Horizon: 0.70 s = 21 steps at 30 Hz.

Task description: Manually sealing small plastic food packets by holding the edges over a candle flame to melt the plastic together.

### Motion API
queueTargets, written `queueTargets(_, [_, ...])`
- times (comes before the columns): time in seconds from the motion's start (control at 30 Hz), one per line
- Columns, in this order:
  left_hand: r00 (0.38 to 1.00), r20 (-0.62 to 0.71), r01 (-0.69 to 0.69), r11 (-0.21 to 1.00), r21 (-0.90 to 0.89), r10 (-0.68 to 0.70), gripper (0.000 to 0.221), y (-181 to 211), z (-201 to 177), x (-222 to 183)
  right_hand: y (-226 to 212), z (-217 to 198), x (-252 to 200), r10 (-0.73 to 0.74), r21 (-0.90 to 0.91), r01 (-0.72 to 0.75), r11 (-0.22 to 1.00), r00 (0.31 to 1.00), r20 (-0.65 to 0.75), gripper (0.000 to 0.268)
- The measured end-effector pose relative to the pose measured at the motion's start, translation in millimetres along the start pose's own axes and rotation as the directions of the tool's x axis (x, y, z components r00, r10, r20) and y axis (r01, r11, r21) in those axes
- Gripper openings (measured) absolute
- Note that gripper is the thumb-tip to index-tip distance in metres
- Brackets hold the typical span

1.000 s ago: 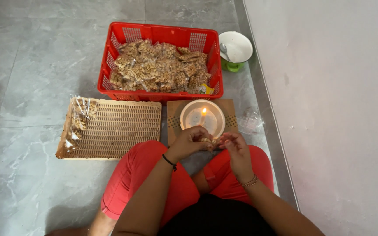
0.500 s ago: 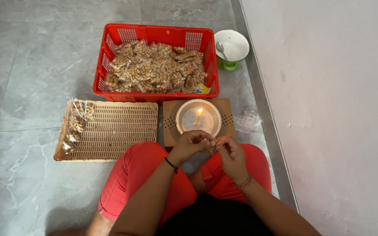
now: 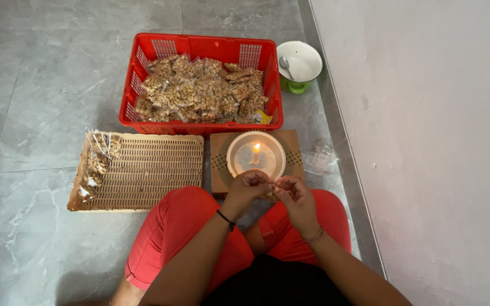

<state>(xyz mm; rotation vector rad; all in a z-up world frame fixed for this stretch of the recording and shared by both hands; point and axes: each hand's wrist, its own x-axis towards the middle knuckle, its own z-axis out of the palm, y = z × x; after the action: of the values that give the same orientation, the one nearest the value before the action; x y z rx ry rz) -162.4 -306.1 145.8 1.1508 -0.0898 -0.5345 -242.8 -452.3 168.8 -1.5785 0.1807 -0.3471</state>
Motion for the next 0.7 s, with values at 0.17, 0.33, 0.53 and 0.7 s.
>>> queueTargets(0.17, [0.999,-0.023,0.033,0.999,-0.041,-0.034,0.021,8.4,4.0,-3.2,6.9,-3.6,4.0,0.008,-0.05,-0.011,0.999,0.999,-0.053,0.012])
queueTargets(0.33, [0.985,-0.16,0.033,0.986,-0.166,-0.06,0.021,7.6,1.8,-0.1,-1.4,-2.8,8.4,0.016,-0.031,-0.018,0.999,0.998,-0.055,0.015])
queueTargets(0.53, [0.989,-0.139,-0.062,0.996,-0.057,0.054,0.01,-8.8,-0.2,2.8,3.8,-5.7,12.9,0.016,0.014,-0.015,1.0,0.997,-0.072,0.015])
queueTargets(0.7, [0.999,0.008,-0.039,0.999,-0.016,0.039,0.031,7.4,12.4,-2.6,-15.9,-3.0,10.4,0.03,0.007,-0.03,1.0,0.999,-0.044,0.015])
